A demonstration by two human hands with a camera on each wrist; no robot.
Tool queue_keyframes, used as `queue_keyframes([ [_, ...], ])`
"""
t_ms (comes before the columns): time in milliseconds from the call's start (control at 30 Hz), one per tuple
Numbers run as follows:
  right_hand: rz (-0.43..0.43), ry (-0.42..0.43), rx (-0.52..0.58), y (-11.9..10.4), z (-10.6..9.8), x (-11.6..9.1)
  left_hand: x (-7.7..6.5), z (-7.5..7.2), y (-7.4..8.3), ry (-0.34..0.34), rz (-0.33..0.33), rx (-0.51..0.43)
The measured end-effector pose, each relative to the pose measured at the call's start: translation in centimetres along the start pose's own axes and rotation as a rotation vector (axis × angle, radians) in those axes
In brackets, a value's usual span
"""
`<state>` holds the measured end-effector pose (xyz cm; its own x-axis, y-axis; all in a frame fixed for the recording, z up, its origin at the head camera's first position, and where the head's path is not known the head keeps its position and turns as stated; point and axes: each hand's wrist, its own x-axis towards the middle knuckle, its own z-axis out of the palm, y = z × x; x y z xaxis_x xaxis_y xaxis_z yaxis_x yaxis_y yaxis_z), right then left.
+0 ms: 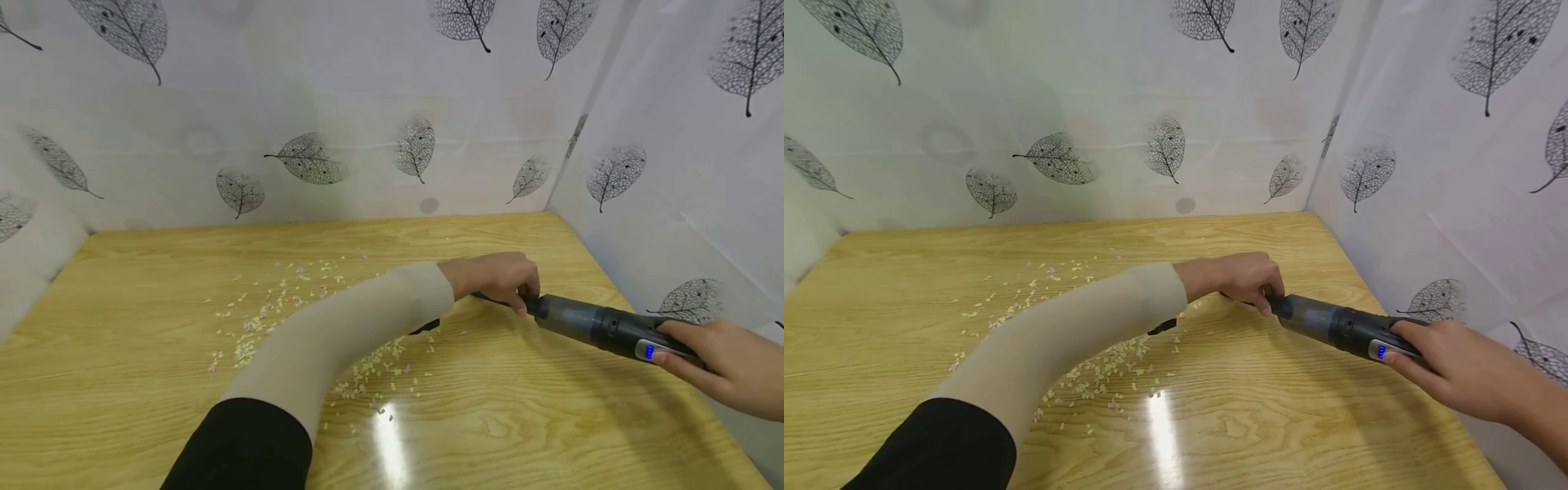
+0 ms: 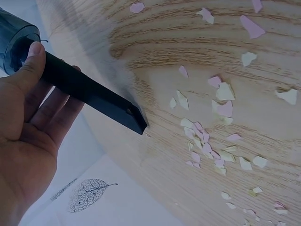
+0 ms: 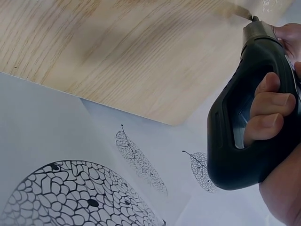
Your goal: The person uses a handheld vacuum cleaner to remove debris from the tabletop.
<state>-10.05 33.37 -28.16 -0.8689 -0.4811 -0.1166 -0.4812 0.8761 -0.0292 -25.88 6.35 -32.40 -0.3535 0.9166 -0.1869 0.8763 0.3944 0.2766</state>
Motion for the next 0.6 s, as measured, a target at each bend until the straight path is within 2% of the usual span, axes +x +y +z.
queue_keyframes([
  [200,-0.007,0.036,-0.014,0.18,0.18,-0.18,0.50,-0.06,-0.24,0.020,0.005,-0.015],
  [433,0.045,-0.025,-0.020,0.24,0.06,0.09,0.87,-0.10,-0.45,0.024,0.010,-0.009],
  [600,0.037,0.036,0.010,0.44,0.26,0.33,1.00,-0.22,-0.87,0.036,-0.013,-0.028],
])
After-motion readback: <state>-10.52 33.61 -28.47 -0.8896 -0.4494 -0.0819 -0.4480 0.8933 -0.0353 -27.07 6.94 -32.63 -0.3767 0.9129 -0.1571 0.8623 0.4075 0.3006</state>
